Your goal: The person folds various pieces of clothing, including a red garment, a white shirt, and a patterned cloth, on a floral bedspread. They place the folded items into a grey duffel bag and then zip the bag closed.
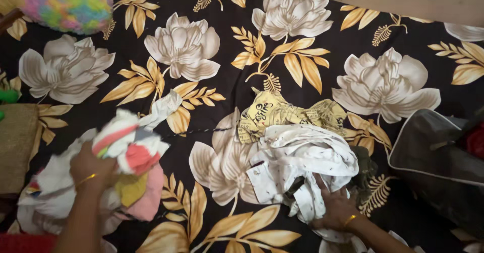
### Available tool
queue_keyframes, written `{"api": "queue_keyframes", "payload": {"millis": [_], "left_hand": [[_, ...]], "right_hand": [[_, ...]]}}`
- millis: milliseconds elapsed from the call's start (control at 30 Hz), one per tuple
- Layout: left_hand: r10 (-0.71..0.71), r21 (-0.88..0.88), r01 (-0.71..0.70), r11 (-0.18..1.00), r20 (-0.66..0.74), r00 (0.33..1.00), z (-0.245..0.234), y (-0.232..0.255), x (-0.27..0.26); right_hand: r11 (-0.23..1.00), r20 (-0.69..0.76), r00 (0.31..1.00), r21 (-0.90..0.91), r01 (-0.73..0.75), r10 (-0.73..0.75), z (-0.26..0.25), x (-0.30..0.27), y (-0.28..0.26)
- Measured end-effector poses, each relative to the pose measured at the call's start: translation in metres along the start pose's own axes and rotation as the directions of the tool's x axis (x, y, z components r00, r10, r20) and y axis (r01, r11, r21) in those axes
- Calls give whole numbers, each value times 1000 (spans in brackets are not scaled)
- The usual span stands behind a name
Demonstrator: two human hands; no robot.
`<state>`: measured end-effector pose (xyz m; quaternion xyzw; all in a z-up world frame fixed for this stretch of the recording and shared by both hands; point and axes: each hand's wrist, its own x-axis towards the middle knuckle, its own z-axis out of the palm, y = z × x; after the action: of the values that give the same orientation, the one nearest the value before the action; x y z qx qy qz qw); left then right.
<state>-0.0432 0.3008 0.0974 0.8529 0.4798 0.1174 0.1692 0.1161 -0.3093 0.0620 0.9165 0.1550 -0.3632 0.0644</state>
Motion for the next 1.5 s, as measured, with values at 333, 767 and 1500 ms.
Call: {"api": "queue_keyframes", "payload": {"millis": [333,767,1500], "left_hand": [[437,-215,-465,859,-167,884,40,192,-144],[219,426,-212,879,34,975,10,153,-209],[592,-243,-553,797,133,795,75,296,-246]], "right_hand": [[998,-92,995,36,48,-45,2,-1,2],[770,-248,821,289,569,-514,-10,19,71],[372,-625,778,707,602,-70,-89,-70,118]]}}
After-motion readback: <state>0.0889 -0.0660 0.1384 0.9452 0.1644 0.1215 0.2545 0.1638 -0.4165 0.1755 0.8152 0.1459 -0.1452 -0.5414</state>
